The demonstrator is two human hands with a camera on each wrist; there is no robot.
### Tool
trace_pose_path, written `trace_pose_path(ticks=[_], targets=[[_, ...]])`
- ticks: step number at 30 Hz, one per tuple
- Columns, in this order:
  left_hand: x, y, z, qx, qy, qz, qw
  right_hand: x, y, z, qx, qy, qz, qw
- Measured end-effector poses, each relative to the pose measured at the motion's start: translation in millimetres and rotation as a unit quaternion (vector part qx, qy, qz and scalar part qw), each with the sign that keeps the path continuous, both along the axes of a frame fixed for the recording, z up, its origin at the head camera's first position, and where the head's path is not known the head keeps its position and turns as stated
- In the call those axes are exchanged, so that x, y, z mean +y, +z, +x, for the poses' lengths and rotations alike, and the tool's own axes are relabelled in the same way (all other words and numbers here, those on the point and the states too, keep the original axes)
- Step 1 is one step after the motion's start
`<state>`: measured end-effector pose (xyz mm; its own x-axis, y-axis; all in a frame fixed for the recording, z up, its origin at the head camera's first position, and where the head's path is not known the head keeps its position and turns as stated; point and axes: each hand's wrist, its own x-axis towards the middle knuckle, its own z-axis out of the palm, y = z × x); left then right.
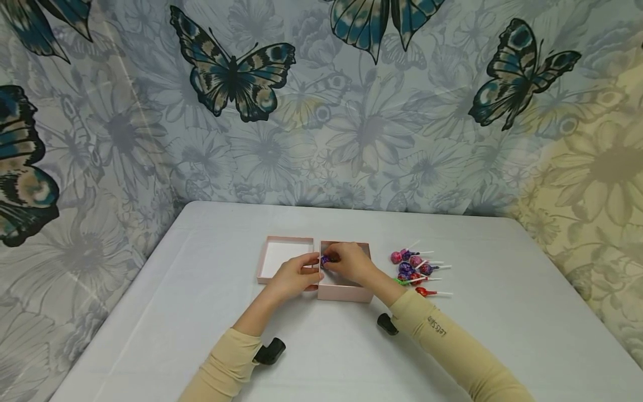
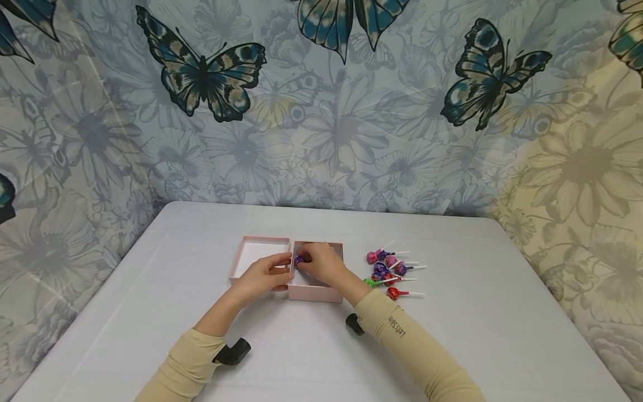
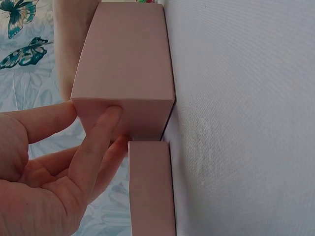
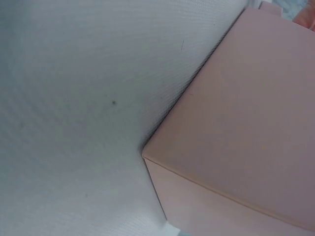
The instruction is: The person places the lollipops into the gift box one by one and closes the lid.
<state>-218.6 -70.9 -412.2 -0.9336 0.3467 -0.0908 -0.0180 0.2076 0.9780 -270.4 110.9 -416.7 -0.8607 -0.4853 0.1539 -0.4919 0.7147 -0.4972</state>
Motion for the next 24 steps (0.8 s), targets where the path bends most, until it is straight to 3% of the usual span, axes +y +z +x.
trace_pose_path(ticks=[24], targets=[[0.7,0.5,1.4,0.005,0.001,-0.006,1.0000,4.0,0.8,2.6,0.013,0.021,-0.020,0.999]])
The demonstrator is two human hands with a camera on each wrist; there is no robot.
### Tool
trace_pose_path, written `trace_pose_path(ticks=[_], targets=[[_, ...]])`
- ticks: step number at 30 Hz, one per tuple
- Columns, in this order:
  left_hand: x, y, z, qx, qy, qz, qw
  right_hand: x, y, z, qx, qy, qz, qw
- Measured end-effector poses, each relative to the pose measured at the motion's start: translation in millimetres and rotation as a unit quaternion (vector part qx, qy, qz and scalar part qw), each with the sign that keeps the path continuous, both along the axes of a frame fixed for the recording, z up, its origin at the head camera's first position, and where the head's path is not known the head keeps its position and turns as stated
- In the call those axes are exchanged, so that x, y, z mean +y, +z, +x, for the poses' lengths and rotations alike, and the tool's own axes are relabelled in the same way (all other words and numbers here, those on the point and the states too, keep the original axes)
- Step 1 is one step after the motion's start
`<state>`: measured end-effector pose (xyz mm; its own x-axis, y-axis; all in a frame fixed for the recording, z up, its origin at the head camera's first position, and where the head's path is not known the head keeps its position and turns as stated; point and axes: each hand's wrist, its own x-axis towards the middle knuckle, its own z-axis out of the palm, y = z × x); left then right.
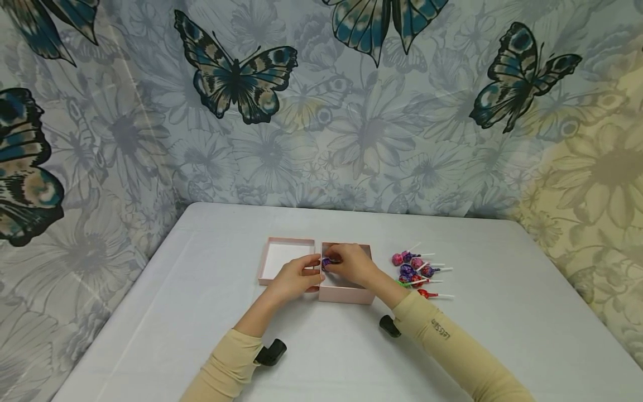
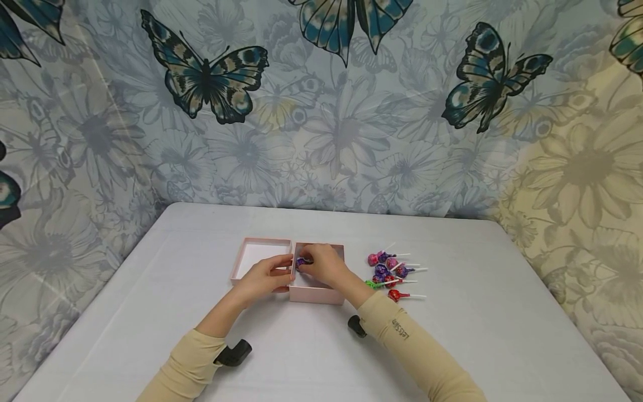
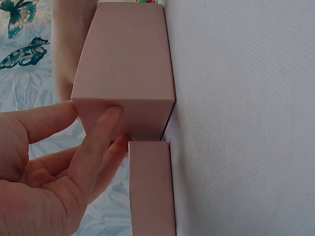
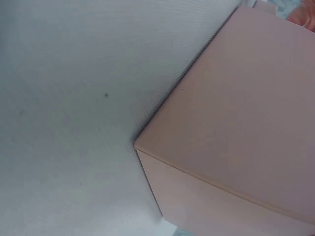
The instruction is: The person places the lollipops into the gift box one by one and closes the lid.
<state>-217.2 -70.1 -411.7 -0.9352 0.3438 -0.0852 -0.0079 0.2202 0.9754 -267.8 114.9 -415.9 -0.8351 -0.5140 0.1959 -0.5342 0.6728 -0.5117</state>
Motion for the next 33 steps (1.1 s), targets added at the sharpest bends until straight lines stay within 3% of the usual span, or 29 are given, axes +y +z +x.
trace_pose_path(ticks=[11,19,33], targets=[[0,-1.5,-1.1,0.002,0.000,0.000,1.0000,4,6.7,3.2,-0.016,-0.016,0.003,1.000],[0,-0.9,0.8,0.005,0.000,0.011,0.9999,13,13.3,10.1,-0.029,-0.010,-0.038,0.999],[2,0.2,0.8,0.001,0.001,-0.011,0.9999,39,26.4,18.7,-0.060,-0.063,-0.091,0.992]])
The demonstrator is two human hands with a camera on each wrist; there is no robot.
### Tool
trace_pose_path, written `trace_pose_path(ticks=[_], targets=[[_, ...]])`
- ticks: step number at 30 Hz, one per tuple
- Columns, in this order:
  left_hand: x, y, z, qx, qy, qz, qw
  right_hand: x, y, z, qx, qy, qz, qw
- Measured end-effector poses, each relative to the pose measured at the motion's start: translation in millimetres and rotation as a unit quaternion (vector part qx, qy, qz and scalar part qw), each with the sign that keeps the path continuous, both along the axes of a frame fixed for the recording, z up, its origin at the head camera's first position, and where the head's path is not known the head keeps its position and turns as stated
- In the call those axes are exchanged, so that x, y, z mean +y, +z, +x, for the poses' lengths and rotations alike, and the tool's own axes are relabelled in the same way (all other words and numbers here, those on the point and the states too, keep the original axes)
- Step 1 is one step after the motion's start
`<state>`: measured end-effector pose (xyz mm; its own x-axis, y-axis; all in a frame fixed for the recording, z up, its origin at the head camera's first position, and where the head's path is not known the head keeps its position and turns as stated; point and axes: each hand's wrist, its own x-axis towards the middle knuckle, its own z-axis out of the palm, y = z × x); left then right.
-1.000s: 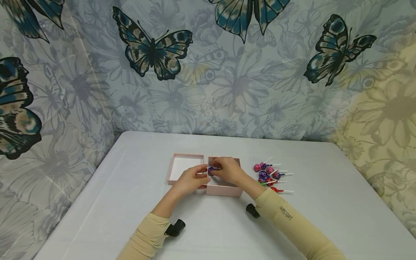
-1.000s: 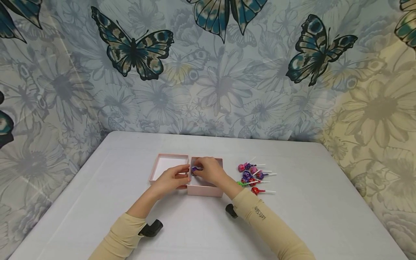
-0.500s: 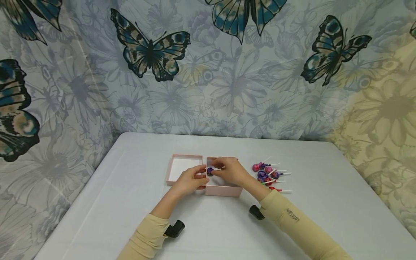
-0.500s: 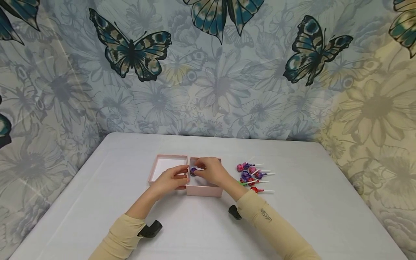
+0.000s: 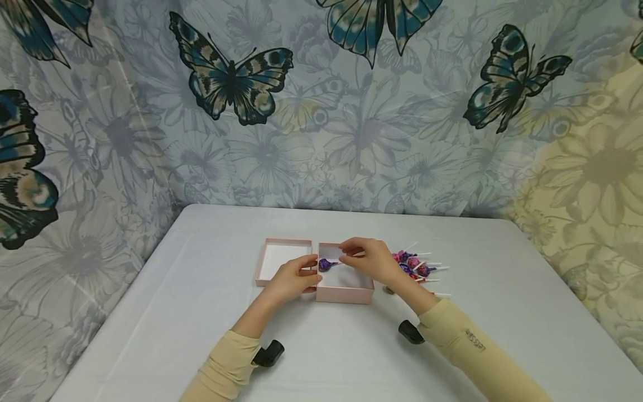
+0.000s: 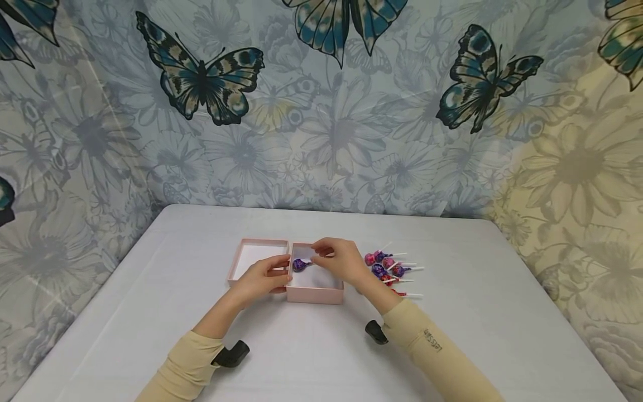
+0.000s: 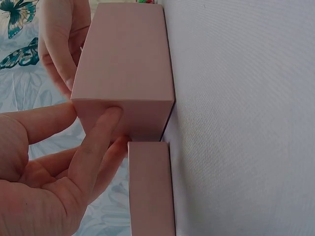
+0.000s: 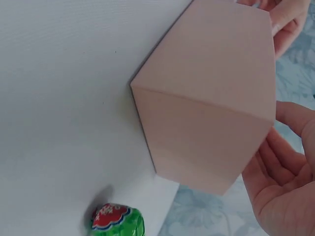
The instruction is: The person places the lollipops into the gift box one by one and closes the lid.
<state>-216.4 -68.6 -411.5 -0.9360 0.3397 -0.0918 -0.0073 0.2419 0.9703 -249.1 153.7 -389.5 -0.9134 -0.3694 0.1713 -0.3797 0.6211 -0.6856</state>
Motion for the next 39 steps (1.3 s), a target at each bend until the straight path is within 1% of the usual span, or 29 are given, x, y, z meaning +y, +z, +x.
trace_pose_path(ticks=[6,10,18,27,36,39], targets=[[1,-0.8,0.7,0.002,0.003,-0.001,1.0000,16,-0.4,3.8,-0.014,-0.029,-0.020,0.999],[1,-1.7,0.2,0.006,0.009,0.008,0.9999,28,-1.0,7.2,-0.022,-0.046,-0.035,0.998],[0,-3.0,0.2,0.008,0.010,0.016,0.9998,53,-5.9,13.3,-0.039,-0.079,-0.046,0.995],[1,-1.9,0.8,0.002,0.009,0.017,0.9998,82,-9.9,24.8,-0.069,-0.091,-0.064,0.991],[0,-2.8,-0.6,0.000,0.003,0.020,0.9998,109,-13.6,35.7,-0.089,-0.124,-0.035,0.988],[1,-2.0,-0.1,-0.002,0.005,0.020,0.9998,116,-14.9,40.0,-0.080,-0.125,-0.024,0.989]])
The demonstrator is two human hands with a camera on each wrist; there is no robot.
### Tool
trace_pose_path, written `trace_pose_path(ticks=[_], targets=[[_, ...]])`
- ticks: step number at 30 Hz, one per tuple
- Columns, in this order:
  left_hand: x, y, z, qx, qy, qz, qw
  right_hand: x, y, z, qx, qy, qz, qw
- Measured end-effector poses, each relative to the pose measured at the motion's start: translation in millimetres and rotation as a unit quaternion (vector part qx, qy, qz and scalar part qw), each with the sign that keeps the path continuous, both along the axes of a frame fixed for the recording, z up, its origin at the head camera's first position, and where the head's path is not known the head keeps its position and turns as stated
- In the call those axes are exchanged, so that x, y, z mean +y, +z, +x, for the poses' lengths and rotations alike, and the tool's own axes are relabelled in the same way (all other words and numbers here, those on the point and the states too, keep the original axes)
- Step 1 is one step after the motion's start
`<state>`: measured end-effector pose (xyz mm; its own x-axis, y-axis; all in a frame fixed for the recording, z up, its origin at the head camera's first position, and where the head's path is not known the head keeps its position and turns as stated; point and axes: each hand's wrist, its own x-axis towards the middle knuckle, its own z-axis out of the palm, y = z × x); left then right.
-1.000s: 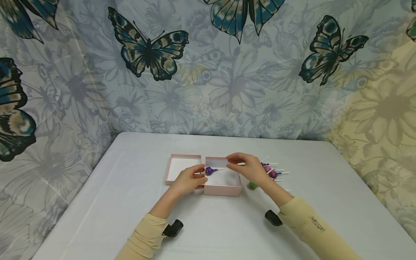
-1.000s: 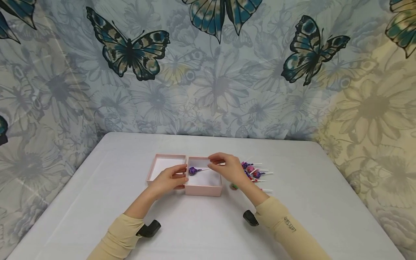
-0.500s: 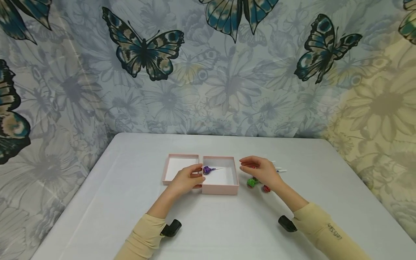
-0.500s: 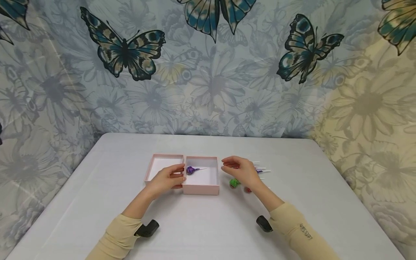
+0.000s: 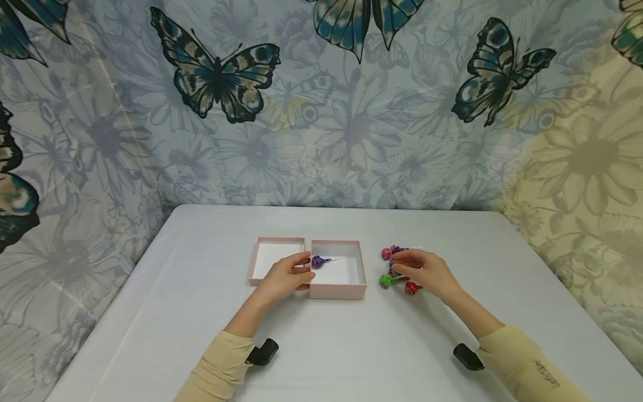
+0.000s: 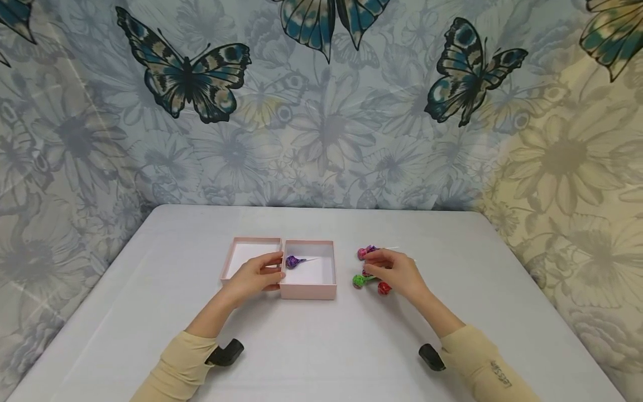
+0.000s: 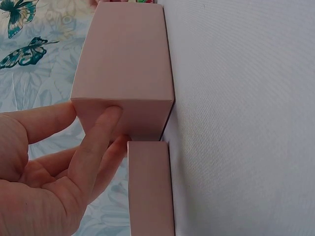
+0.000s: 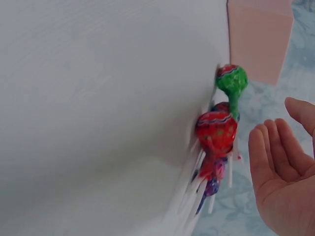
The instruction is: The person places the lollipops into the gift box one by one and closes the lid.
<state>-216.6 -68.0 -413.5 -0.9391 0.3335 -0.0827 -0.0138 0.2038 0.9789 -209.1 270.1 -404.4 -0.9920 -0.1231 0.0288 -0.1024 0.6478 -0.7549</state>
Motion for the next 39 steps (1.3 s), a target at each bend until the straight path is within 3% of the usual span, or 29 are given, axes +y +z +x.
trace_pose_path(ticks=[10,17,39], targets=[[1,1.6,1.1,-0.001,0.007,-0.004,1.0000,19,-3.0,11.4,0.003,-0.008,-0.006,1.000],[2,1.2,1.2,0.000,0.007,-0.002,1.0000,27,-6.3,14.9,0.001,-0.015,0.021,1.000],[0,1.5,0.2,-0.001,-0.001,0.005,1.0000,33,-17.1,17.4,0.027,0.033,0.081,0.996]])
